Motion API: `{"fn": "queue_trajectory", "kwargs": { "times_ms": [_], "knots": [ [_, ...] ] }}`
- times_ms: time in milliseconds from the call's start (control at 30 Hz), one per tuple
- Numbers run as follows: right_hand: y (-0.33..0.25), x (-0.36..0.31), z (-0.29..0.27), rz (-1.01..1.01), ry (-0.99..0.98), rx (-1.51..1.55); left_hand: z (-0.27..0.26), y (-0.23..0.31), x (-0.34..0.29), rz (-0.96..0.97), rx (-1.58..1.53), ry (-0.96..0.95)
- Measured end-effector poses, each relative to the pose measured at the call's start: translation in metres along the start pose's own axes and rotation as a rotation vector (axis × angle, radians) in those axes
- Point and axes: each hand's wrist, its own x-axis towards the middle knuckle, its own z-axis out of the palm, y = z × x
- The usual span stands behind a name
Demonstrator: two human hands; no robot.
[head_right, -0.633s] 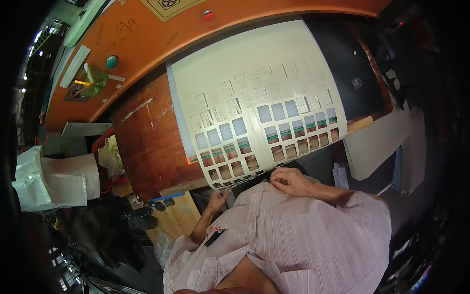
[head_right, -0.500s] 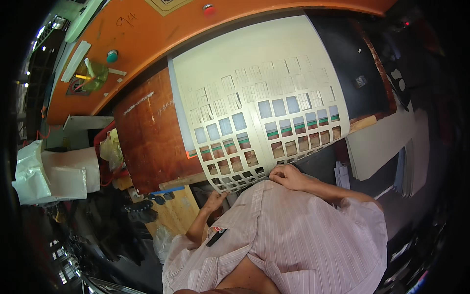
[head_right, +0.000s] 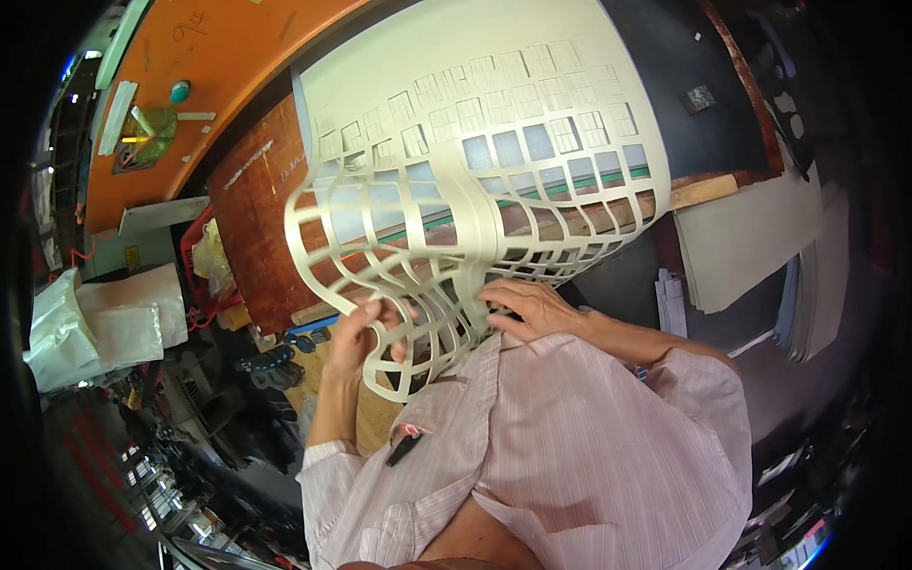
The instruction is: The person empties small white rectangular components from a plastic basket onto a cutting board, then gathers them and places them into a plastic bag. The person then places the basket back on the machine and arranges the components into the basket's compartments.
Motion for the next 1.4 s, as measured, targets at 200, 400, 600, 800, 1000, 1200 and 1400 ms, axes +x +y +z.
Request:
{"fn": "queue_trajectory", "kwargs": {
  "times_ms": [200, 400, 600, 800, 1000, 1200, 1400],
  "knots": [
    [-0.053, -0.007, -0.008, -0.157, 0.094, -0.042, 0.051, 0.048, 0.025, 0.127, -0.437, 0.195],
    [-0.070, 0.009, 0.026, -0.144, 0.397, 0.092, 0.097, 0.048, 0.046, 0.368, -0.570, 0.219],
    [-0.064, 0.009, 0.020, -0.195, 0.499, 0.077, 0.103, 0.054, 0.048, 0.418, -0.638, 0.123],
    [-0.084, -0.022, -0.055, 0.099, 0.751, 0.082, 0.094, 0.058, 0.040, 0.487, -0.186, -0.089],
    [-0.135, -0.030, -0.134, 0.100, 0.864, -0.156, 0.067, 0.030, 0.027, 0.773, 0.250, -0.015],
    [-0.175, -0.013, -0.182, 0.142, 0.925, -0.316, -0.001, -0.014, 0.054, 0.861, 0.420, 0.777],
    [-0.189, 0.006, -0.224, 0.074, 0.984, -0.565, -0.085, 0.000, 0.117, 0.795, 0.730, 1.022]
  ]
}}
